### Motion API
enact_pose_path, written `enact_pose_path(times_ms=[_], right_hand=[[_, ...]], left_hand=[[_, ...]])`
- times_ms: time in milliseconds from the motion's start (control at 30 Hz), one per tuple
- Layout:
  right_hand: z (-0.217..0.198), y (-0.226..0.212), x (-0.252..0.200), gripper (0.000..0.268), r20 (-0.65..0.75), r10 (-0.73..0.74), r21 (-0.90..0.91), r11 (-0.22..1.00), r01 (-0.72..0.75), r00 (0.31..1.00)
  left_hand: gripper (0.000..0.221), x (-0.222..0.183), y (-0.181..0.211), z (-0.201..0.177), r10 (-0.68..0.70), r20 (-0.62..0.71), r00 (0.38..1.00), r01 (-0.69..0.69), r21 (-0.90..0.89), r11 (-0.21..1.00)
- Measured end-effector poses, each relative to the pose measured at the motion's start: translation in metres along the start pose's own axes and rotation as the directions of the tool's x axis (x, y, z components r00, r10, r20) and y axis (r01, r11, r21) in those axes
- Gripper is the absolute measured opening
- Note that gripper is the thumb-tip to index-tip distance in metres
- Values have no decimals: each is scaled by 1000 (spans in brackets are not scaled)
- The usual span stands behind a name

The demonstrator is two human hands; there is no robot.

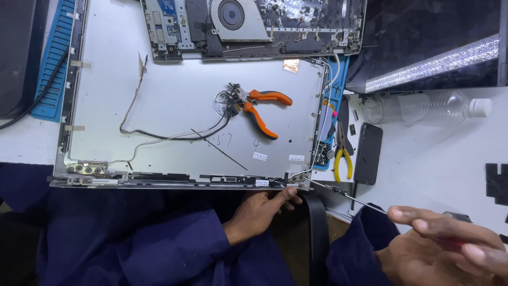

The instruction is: Fastening screws to secure the hinge and frame of a laptop screen assembly during repair.

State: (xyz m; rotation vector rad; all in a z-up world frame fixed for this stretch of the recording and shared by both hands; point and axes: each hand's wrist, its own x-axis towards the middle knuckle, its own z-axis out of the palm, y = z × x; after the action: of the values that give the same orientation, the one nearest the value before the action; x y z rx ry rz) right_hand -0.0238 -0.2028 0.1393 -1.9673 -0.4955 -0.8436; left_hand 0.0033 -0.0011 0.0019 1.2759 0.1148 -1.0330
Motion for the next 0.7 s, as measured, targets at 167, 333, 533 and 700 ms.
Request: enact_pose_path(times_ms=[167,333,533,700], right_hand=[[46,-23,12,20,-132,-132,-333,939,82,982],[42,-30,12,30,-2,-2,-171,985,1,1000],[-20,15,19,19,312,34,300,945,-133,950],[-38,34,20,23,373,-62,539,827,-161,926]], left_hand=[[64,-2,1,1,21,-3,1000,-21,-7,1000],[59,-4,-2,-1,30,6,1000,-30,25,999],[54,7,-13,4,122,18,992,-121,-46,992],[58,-1,-4,1,47,42,998,-47,-6,999]])
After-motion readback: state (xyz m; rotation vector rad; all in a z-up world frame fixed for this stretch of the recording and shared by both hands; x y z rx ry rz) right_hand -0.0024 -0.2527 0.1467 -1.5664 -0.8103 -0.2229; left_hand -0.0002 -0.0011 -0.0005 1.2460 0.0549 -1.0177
